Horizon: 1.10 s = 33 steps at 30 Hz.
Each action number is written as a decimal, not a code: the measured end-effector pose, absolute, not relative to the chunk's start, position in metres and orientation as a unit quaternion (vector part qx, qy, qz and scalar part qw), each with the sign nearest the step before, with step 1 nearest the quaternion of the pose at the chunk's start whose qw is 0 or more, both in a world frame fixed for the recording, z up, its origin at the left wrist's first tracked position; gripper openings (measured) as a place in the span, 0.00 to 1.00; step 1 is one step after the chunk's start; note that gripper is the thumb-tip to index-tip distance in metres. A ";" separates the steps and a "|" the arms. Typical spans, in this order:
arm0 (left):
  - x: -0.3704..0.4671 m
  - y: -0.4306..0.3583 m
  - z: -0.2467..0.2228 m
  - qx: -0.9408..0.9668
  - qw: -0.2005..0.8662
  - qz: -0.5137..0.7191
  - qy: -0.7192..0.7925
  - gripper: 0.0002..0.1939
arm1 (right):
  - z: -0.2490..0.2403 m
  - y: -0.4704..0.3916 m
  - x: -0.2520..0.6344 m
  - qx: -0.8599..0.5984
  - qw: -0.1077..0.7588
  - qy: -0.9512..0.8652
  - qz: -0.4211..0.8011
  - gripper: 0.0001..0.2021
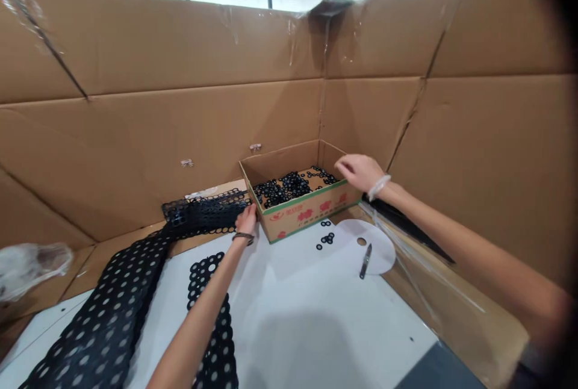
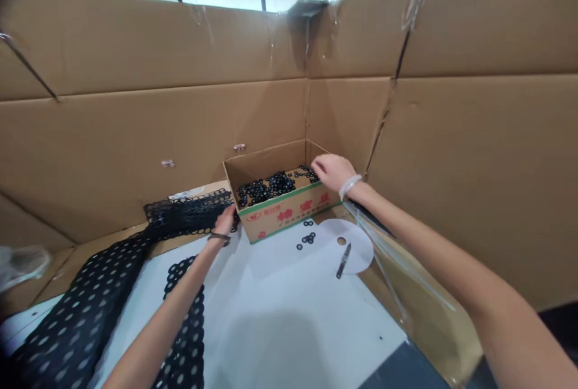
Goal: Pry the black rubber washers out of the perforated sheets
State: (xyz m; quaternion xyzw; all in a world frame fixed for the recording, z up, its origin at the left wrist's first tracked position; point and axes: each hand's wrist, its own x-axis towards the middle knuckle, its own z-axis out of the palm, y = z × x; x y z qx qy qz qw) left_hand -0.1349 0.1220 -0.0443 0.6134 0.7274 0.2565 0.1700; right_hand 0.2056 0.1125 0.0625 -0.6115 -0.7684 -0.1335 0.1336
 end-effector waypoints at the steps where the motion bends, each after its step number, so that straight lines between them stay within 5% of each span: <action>1: -0.146 0.112 -0.043 0.631 0.165 0.231 0.722 0.18 | 0.048 0.088 0.206 -0.591 0.118 -0.787 -0.131 0.12; 4: -0.192 0.060 -0.044 0.659 0.139 0.150 0.723 0.19 | -0.009 0.017 0.213 -0.535 0.062 -0.834 -0.116 0.09; 9: -0.250 -0.037 -0.069 0.578 0.076 0.031 0.812 0.24 | -0.094 -0.035 0.237 -0.537 0.022 -0.835 -0.116 0.25; 14: -0.248 -0.069 -0.099 0.562 0.044 0.039 0.825 0.28 | -0.122 -0.029 0.246 -0.527 -0.017 -0.842 -0.115 0.08; 23: -0.251 -0.058 -0.099 0.523 0.110 0.092 0.840 0.22 | -0.082 -0.045 0.215 -0.430 -0.045 -0.887 -0.160 0.07; 31: -0.230 -0.057 -0.102 0.493 0.099 0.135 0.854 0.24 | -0.010 -0.118 0.147 -0.167 -0.029 -0.977 -0.128 0.08; 33: -0.226 -0.055 -0.101 0.473 0.099 0.166 0.860 0.24 | 0.003 -0.130 0.107 -0.079 0.037 -0.987 -0.138 0.10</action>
